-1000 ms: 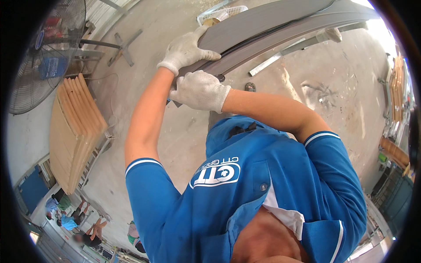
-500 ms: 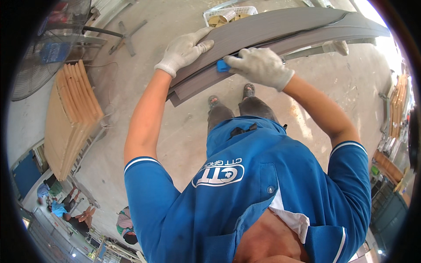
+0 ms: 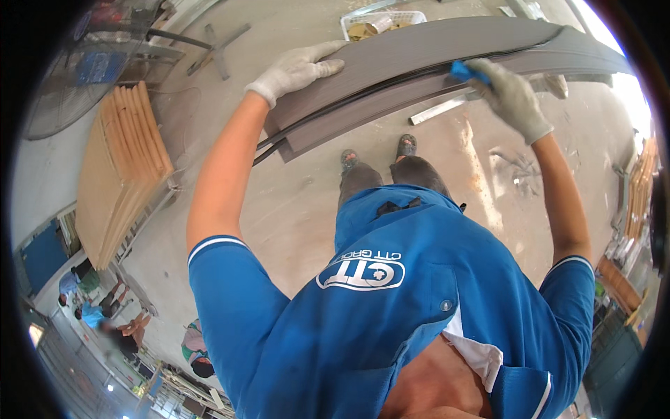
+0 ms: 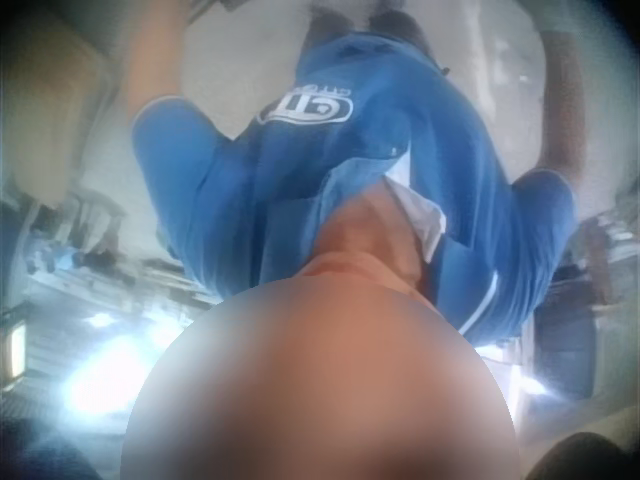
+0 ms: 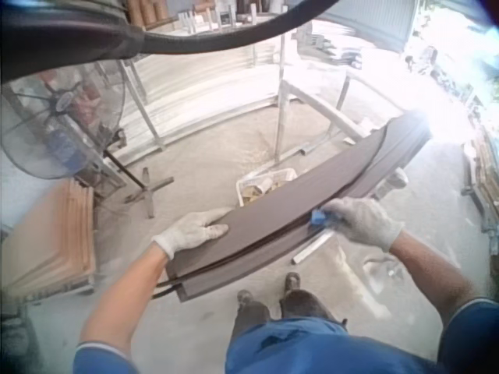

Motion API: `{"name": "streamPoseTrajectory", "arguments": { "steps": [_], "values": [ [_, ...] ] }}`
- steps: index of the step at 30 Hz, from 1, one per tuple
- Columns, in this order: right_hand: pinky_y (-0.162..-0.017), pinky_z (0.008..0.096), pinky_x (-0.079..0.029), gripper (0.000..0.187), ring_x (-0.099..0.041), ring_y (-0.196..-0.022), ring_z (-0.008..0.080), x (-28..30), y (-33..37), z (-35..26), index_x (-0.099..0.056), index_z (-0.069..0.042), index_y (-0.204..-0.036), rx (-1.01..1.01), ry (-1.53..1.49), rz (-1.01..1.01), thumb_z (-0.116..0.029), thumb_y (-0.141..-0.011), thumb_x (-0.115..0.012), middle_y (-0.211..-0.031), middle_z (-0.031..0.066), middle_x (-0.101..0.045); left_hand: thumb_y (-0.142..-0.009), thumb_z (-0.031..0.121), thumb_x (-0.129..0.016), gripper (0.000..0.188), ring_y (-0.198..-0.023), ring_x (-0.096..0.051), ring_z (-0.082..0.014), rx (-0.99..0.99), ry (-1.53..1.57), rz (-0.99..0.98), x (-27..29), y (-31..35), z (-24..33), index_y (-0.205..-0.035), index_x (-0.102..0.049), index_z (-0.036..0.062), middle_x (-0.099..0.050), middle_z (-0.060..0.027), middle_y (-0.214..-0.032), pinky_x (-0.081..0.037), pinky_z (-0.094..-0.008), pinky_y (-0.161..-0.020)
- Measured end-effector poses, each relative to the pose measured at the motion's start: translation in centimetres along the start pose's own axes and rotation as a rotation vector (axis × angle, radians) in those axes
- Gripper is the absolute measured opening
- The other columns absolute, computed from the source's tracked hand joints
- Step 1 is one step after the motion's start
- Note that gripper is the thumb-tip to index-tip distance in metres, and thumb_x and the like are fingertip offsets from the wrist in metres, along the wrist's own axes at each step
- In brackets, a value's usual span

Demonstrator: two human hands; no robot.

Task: The person inserts a black rubber seal into a groove on a long gray panel using a blue-handled tool. They repeatedly press the seal along the groove and adjust the panel's position on a workbench.

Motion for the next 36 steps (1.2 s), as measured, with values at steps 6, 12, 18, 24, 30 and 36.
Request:
{"name": "streamPoseTrajectory", "arguments": {
  "steps": [6, 12, 18, 24, 30, 36],
  "values": [
    [-0.068, 0.0430, -0.061, 0.029, -0.074, -0.092, 0.0282, -5.2, -3.8, -16.4, -0.062, -0.015, -0.122, 0.230, -0.023, -0.258, -0.033, -0.099, -0.063, -0.097, 0.0115, -0.069, -0.100, 0.055, -0.056, 0.069, -0.137, -0.054, -0.0334, -0.034, 0.011, -0.014, -0.1, -0.5, -0.4, -0.152, -0.051, 0.0103, -0.060, -0.0166, -0.146, -0.041, -0.0405, -0.114],
    [-0.081, 0.0451, -0.060, 0.041, -0.073, -0.099, 0.0311, -4.6, -5.1, -20.7, -0.063, -0.016, -0.121, 0.236, -0.315, -0.092, -0.039, -0.089, -0.073, -0.103, 0.0124, -0.071, -0.096, 0.055, -0.061, 0.068, -0.131, -0.058, -0.0342, -0.085, -0.150, 0.116, 0.2, 0.6, 0.3, -0.150, -0.052, 0.0138, -0.063, -0.0166, -0.141, -0.046, -0.0442, -0.107],
    [-0.081, 0.0459, -0.055, 0.048, -0.073, -0.090, 0.0364, 0.4, 0.8, 3.9, -0.076, -0.009, -0.102, -0.865, -0.240, 0.426, -0.055, -0.090, -0.071, -0.090, 0.0184, -0.075, -0.093, 0.064, -0.060, 0.075, -0.127, -0.061, -0.0356, -0.118, -0.350, 0.218, -0.5, 1.7, 1.1, -0.150, -0.050, 0.0175, -0.064, -0.0170, -0.138, -0.049, -0.0485, -0.102],
    [-0.083, 0.0404, -0.053, 0.062, -0.072, -0.083, 0.0288, -0.4, 3.3, 15.0, -0.074, -0.001, -0.080, -1.315, -0.331, 0.348, -0.063, -0.082, -0.072, -0.081, 0.0126, -0.074, -0.093, 0.065, -0.061, 0.073, -0.124, -0.064, -0.0335, -0.107, -0.371, 0.232, -0.3, 1.7, 1.4, -0.150, -0.052, 0.0206, -0.066, -0.0143, -0.136, -0.052, -0.0481, -0.099],
    [-0.058, 0.0304, -0.052, 0.034, -0.066, -0.059, 0.0168, -2.0, 2.4, 17.9, -0.074, -0.001, -0.080, -1.265, -0.716, 0.379, -0.035, -0.084, -0.077, -0.070, 0.0082, -0.071, -0.090, 0.068, -0.062, 0.076, -0.124, -0.064, -0.0319, -0.012, -0.372, 0.188, -0.4, 1.8, 1.6, -0.150, -0.051, 0.0211, -0.066, -0.0134, -0.137, -0.052, -0.0469, -0.100],
    [-0.049, 0.0269, -0.050, 0.017, -0.061, -0.053, 0.0130, -3.1, 7.2, 19.4, -0.070, -0.003, -0.080, -1.248, -1.028, 0.683, -0.015, -0.084, -0.080, -0.070, 0.0073, -0.068, -0.074, 0.080, -0.069, 0.101, -0.131, -0.057, -0.0367, -0.174, -0.329, 0.242, -0.1, 3.1, 2.6, -0.149, -0.053, 0.0139, -0.060, -0.0194, -0.141, -0.047, -0.0464, -0.107]
  ]
}}
Point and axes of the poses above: each hand's wrist, its own y-axis away from the middle knuckle, its own x-axis out of the back of the hand, z = x × y, the point moved 8 cm from there along -y, towards the middle knuckle
